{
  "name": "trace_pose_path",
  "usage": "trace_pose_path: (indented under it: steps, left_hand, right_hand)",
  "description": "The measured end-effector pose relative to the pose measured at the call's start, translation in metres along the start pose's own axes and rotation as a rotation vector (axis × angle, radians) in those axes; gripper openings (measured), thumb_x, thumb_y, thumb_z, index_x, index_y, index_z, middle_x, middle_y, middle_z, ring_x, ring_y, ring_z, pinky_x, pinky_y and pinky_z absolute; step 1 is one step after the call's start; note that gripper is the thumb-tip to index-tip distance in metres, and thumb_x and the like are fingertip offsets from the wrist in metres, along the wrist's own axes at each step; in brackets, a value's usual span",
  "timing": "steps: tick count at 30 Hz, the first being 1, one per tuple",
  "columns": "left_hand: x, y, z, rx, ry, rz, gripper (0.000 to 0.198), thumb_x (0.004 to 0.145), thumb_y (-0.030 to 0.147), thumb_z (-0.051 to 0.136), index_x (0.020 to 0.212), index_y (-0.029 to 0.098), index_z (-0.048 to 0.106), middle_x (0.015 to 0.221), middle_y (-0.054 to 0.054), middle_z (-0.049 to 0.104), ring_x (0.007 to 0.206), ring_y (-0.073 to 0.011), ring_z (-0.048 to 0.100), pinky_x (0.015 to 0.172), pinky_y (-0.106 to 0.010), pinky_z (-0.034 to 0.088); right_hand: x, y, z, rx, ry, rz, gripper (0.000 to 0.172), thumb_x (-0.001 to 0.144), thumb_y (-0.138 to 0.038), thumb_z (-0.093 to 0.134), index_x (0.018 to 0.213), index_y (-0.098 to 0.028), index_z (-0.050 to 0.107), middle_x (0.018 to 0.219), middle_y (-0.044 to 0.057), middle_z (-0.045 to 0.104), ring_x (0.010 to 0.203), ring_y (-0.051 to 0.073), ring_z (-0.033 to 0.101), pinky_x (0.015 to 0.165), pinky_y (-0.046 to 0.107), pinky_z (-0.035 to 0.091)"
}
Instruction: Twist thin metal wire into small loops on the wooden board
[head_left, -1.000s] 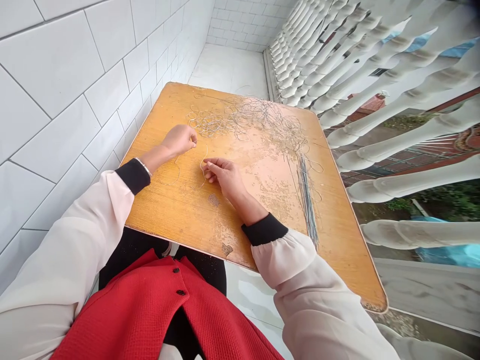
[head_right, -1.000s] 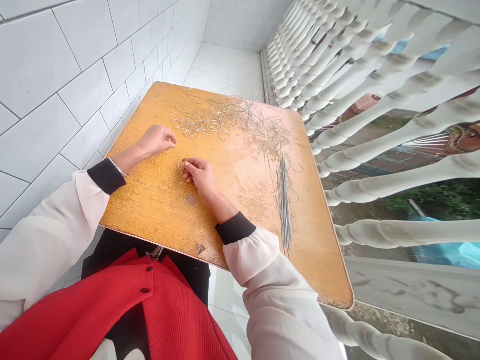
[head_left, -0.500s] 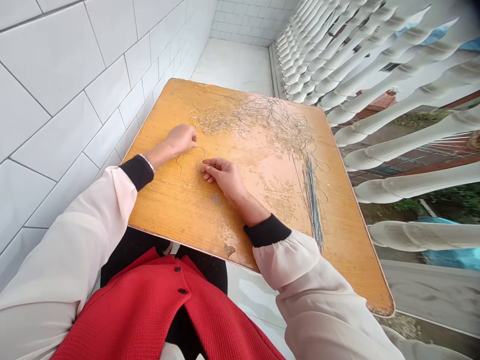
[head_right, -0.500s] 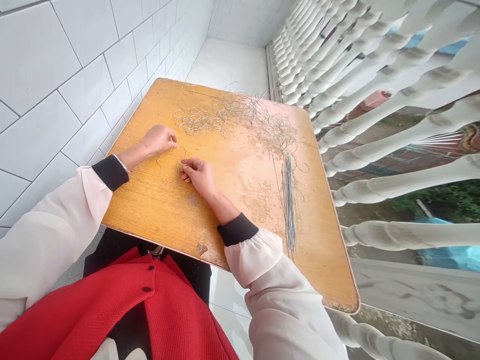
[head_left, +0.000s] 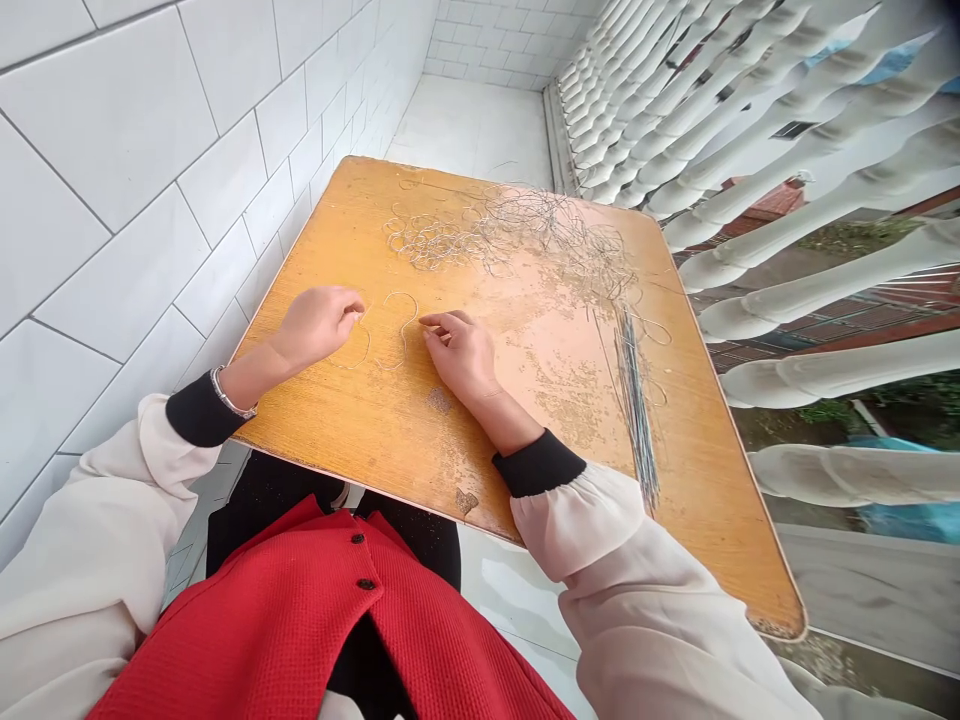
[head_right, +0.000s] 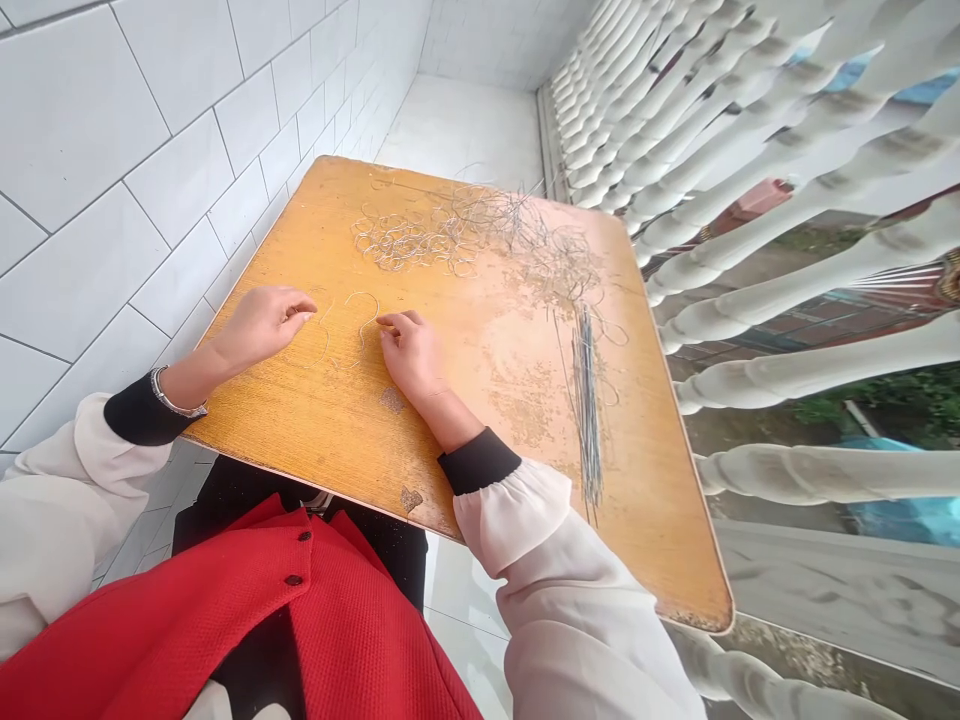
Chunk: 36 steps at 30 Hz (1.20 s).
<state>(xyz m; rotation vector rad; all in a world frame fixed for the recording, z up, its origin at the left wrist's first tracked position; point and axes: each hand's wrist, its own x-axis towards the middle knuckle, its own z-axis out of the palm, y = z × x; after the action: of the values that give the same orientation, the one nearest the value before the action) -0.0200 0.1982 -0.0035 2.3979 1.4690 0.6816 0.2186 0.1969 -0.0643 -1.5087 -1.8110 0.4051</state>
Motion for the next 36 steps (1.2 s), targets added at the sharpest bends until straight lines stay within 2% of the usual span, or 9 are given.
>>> trace_pose_path:
  steps: [3,8,13,17,25,30,36]
  left_hand:
    - [-0.005,-0.008,0.004,-0.015,0.025,-0.062,0.02,0.088,0.017,0.053,0.093,0.016,0.073,0.097,-0.007,0.076,0.088,-0.0204,0.068,0.083,-0.035,0.052]
    - [-0.005,-0.015,0.012,-0.064,-0.045,-0.086,0.019,0.089,0.019,0.054,0.096,0.017,0.072,0.1,-0.007,0.074,0.091,-0.0191,0.067,0.083,-0.032,0.051]
    - [0.008,-0.012,0.015,0.086,-0.061,0.01,0.025,0.088,0.029,0.063,0.108,0.016,0.071,0.108,-0.01,0.07,0.098,-0.0227,0.065,0.09,-0.037,0.05]
    - [0.022,-0.01,0.024,0.188,-0.105,0.079,0.029,0.089,0.031,0.064,0.111,0.014,0.071,0.112,-0.012,0.069,0.107,-0.0266,0.061,0.098,-0.041,0.046]
    - [0.022,-0.023,0.041,0.174,-0.11,0.138,0.024,0.088,0.026,0.063,0.108,0.015,0.07,0.113,-0.012,0.068,0.107,-0.0255,0.06,0.098,-0.041,0.046]
    - [0.02,-0.027,0.038,0.091,-0.089,0.138,0.022,0.087,0.022,0.063,0.106,0.016,0.07,0.114,-0.011,0.069,0.108,-0.0251,0.062,0.099,-0.04,0.047]
    - [0.016,-0.025,0.031,-0.062,-0.01,0.057,0.024,0.093,0.022,0.052,0.107,0.017,0.071,0.113,-0.009,0.073,0.105,-0.0208,0.066,0.097,-0.036,0.049]
  right_hand:
    - [-0.003,-0.003,0.001,-0.07,-0.049,-0.087,0.025,0.081,-0.017,0.055,0.093,-0.02,0.077,0.094,0.01,0.071,0.078,0.021,0.066,0.078,0.038,0.053]
    - [-0.006,-0.005,0.002,-0.12,-0.091,-0.18,0.021,0.087,-0.021,0.057,0.093,-0.021,0.077,0.095,0.01,0.072,0.082,0.022,0.066,0.078,0.038,0.053]
    - [-0.009,-0.008,0.005,-0.193,-0.111,-0.283,0.018,0.086,-0.024,0.062,0.095,-0.019,0.077,0.1,0.011,0.073,0.091,0.025,0.066,0.083,0.04,0.053]
    - [-0.014,-0.011,0.008,-0.23,-0.116,-0.345,0.02,0.087,-0.025,0.061,0.098,-0.018,0.077,0.103,0.012,0.072,0.095,0.027,0.064,0.085,0.043,0.052]
    - [-0.018,-0.021,0.012,-0.198,-0.194,-0.353,0.021,0.089,-0.029,0.061,0.1,-0.021,0.076,0.109,0.012,0.071,0.099,0.028,0.061,0.092,0.046,0.05]
    - [-0.018,-0.023,0.01,-0.162,-0.19,-0.337,0.02,0.088,-0.03,0.061,0.097,-0.022,0.077,0.107,0.011,0.072,0.097,0.029,0.062,0.092,0.048,0.05]
    - [-0.02,-0.021,0.004,-0.06,-0.102,-0.316,0.027,0.096,-0.027,0.048,0.096,-0.02,0.074,0.102,0.011,0.073,0.095,0.025,0.065,0.09,0.042,0.051]
